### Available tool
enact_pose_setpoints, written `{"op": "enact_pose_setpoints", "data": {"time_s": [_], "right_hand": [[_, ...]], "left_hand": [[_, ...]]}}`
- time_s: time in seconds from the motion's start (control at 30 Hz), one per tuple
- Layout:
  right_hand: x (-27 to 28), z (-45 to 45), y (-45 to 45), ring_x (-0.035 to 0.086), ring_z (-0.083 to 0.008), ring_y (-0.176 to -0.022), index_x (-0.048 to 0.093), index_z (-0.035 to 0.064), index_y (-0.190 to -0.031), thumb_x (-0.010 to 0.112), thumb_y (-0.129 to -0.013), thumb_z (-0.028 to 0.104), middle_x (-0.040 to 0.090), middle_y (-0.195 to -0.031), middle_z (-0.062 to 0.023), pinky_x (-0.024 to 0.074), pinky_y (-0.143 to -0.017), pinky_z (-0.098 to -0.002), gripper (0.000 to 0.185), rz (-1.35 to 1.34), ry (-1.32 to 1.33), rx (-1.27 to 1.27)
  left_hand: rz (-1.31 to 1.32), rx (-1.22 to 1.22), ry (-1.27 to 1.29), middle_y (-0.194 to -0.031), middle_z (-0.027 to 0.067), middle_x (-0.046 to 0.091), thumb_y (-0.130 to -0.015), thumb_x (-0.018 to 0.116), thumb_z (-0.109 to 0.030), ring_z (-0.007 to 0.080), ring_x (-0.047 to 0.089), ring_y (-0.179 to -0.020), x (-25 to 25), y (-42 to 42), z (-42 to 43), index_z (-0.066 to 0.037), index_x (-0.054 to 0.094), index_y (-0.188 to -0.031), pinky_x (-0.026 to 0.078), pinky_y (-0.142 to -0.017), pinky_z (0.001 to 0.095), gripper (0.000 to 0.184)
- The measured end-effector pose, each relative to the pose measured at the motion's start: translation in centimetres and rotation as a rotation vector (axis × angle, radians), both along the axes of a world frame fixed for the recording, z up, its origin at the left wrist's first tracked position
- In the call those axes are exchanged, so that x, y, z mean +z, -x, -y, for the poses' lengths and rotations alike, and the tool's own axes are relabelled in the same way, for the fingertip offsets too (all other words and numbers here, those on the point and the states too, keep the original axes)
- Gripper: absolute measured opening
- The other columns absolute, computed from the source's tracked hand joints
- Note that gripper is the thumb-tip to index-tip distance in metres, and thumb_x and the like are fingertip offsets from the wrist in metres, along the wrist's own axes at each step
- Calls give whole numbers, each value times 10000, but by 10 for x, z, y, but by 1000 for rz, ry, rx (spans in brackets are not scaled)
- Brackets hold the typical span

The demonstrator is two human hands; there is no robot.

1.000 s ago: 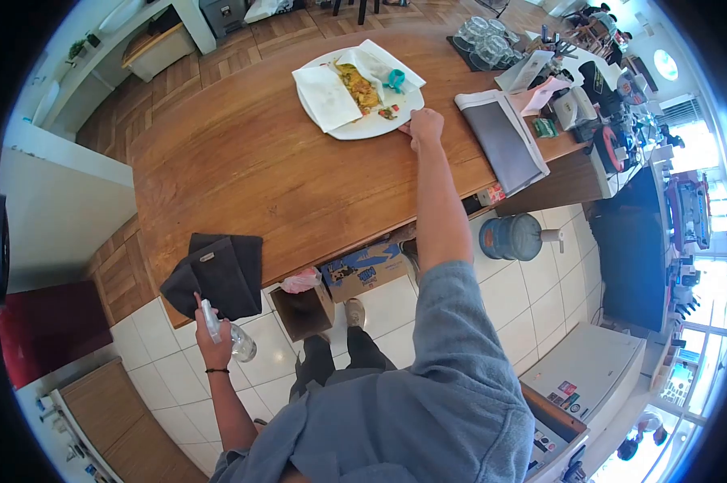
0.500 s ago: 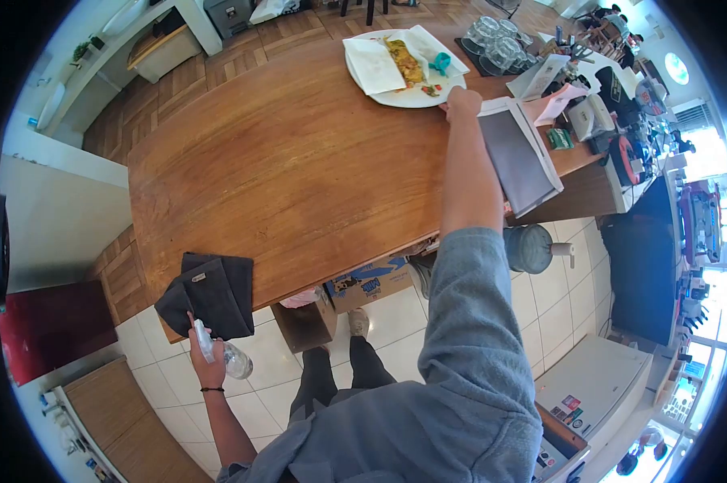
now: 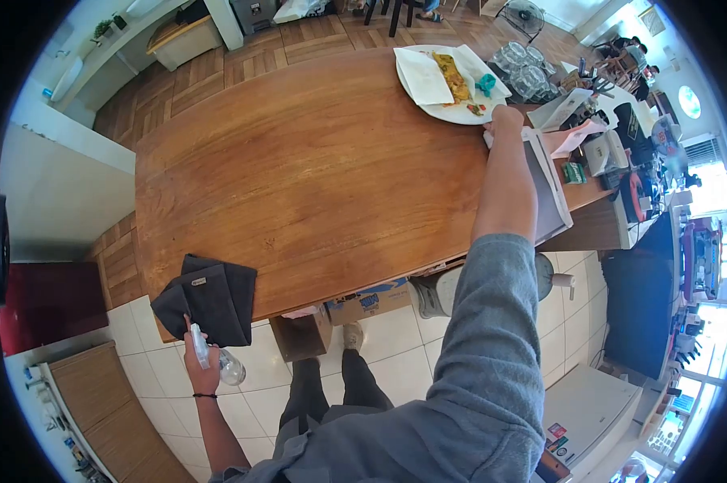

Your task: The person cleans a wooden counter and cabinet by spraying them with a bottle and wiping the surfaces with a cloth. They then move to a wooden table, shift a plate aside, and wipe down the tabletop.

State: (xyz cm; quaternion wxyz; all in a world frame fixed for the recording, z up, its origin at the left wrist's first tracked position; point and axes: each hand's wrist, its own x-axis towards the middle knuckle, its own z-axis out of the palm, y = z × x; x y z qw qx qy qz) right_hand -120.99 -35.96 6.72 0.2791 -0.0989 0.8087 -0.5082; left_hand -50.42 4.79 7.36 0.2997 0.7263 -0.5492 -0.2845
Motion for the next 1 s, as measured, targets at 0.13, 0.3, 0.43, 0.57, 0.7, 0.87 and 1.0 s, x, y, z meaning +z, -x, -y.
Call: {"op": "enact_pose_setpoints", "data": {"time_s": [0.13, 0.3, 0.43, 0.57, 0.7, 0.87, 1.0], "right_hand": [[1, 1, -6, 702, -303, -844, 632, -22, -1165, 553, -907, 62, 663, -1075, -200, 618, -635, -423, 283, -58, -74, -67], [-1, 3, -3, 710, -299, -804, 661, -32, -1112, 586, -893, 99, 689, -1003, -207, 609, -592, -402, 266, -70, -103, -60], [17, -1, -8, 707, -345, -860, 657, -80, -1078, 628, -857, 174, 691, -1002, -235, 583, -676, -434, 338, -139, -183, 29], [40, -37, -101, 641, -381, -1080, 535, -141, -1229, 698, -832, 238, 643, -1148, -302, 480, -944, -438, 573, -721, -74, 77], [62, -157, -311, 513, -396, -1251, 566, -57, -1249, 655, -901, 217, 576, -1265, -271, 404, -1064, -446, 452, -916, 400, 703], [39, -291, -521, 324, -377, -1421, 466, 81, -1394, 621, -839, 96, 400, -1489, -181, 280, -1137, -528, 576, -714, 507, 1531], [7, -324, -595, 205, -394, -1465, 469, 210, -1438, 579, -918, 355, 310, -1554, -170, 192, -1137, -617, 551, -834, 327, 1506]], "left_hand": [[15, 1, 14, -1014, 161, 621, -771, 606, -15, 244, 621, -876, 1, 2, 0, -42, 389, -1429, 523, -804, 336, 693], [35, -1, 2, -984, 159, 625, -773, 602, -21, 264, 642, -859, -3, -2, -1, -78, 361, -1475, 527, -792, 341, 744], [1, 6, 4, -938, 152, 625, -768, 601, -36, 286, 654, -842, -3, -2, 0, -111, 300, -1533, 529, -782, 345, 826], [87, -21, -7, -917, 140, 631, -752, 603, -58, 304, 661, -818, -2, -4, 1, -122, 277, -1549, 529, -766, 348, 863], [46, -42, -69, -939, 147, 648, -755, 626, -84, 342, 667, -809, 3, -7, 5, -124, 247, -1555, 538, -759, 395, 886], [22, -101, -83, -992, 181, 672, -759, 633, -78, 396, 668, -862, 8, -12, 9, -132, 222, -1556, 543, -768, 430, 898], [-67, -42, -2, -969, 180, 643, -767, 609, -41, 346, 665, -838, 15, -12, 2, -54, 336, -1490, 531, -733, 389, 773]]}}
